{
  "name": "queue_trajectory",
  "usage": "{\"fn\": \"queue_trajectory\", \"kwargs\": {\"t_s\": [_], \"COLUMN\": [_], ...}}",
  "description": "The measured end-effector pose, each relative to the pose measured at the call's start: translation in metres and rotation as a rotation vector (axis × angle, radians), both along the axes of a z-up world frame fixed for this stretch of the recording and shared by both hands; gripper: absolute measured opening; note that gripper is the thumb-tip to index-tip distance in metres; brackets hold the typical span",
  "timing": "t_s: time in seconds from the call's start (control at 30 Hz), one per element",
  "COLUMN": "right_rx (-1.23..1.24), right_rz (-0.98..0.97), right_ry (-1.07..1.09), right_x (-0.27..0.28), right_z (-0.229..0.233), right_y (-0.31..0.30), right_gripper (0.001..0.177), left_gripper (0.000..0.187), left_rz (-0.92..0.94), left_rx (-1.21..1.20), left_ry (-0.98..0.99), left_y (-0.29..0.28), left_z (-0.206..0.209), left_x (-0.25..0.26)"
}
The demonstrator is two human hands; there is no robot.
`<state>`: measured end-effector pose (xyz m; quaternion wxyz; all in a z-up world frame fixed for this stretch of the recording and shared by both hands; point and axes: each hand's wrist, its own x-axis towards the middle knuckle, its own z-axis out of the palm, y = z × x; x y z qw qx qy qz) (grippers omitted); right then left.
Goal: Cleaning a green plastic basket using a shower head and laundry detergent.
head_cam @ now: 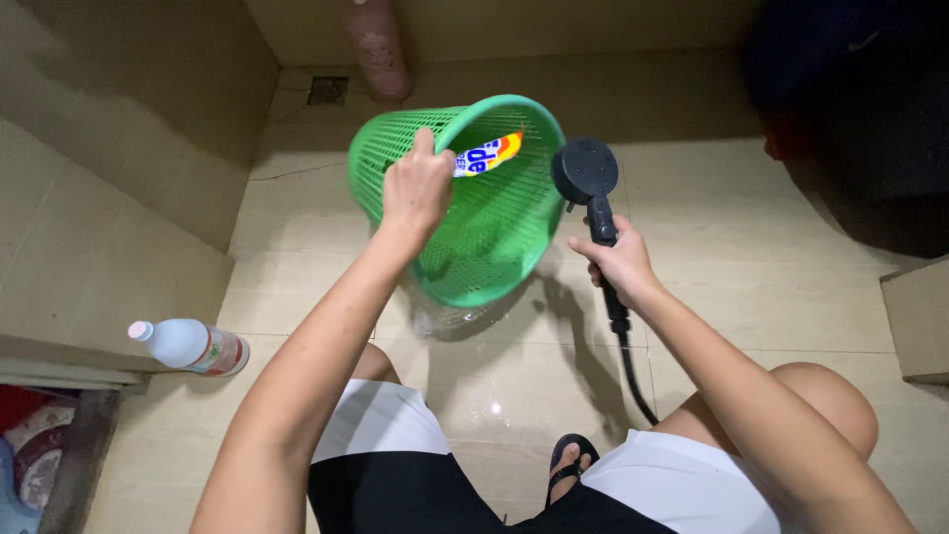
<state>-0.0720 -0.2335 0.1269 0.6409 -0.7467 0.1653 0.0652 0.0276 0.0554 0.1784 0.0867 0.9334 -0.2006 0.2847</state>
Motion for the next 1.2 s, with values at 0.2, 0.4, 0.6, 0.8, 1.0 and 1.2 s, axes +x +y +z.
{"fn": "queue_trajectory", "kwargs": {"t_s": [0.2,0.4,0.6,0.8,1.0,1.2], "right_rx": [0.082,0.033,0.002,0.029,0.108,0.138], "right_rz": [-0.146,-0.176,0.072,0.202,0.307,0.351], "right_ry": [-0.213,-0.213,-0.219,-0.151,-0.37,-0.321], "right_x": [0.025,0.038,0.037,0.051,0.051,0.052], "right_z": [-0.09,-0.115,-0.13,-0.141,-0.145,-0.14], "right_y": [-0.018,-0.034,-0.042,-0.047,-0.054,-0.057], "right_gripper": [0.04,0.049,0.055,0.053,0.053,0.054], "left_gripper": [0.006,0.011,0.004,0.002,0.003,0.005], "left_rz": [-0.076,-0.166,-0.262,-0.345,-0.338,-0.344], "left_rx": [-0.041,-0.094,0.001,0.05,0.024,0.021], "left_ry": [-0.077,-0.111,-0.15,-0.195,-0.187,-0.145], "left_y": [-0.023,-0.062,-0.113,-0.134,-0.149,-0.154], "left_z": [-0.007,0.008,-0.01,0.003,-0.004,0.002], "left_x": [-0.006,-0.031,-0.036,-0.054,-0.051,-0.057]}}
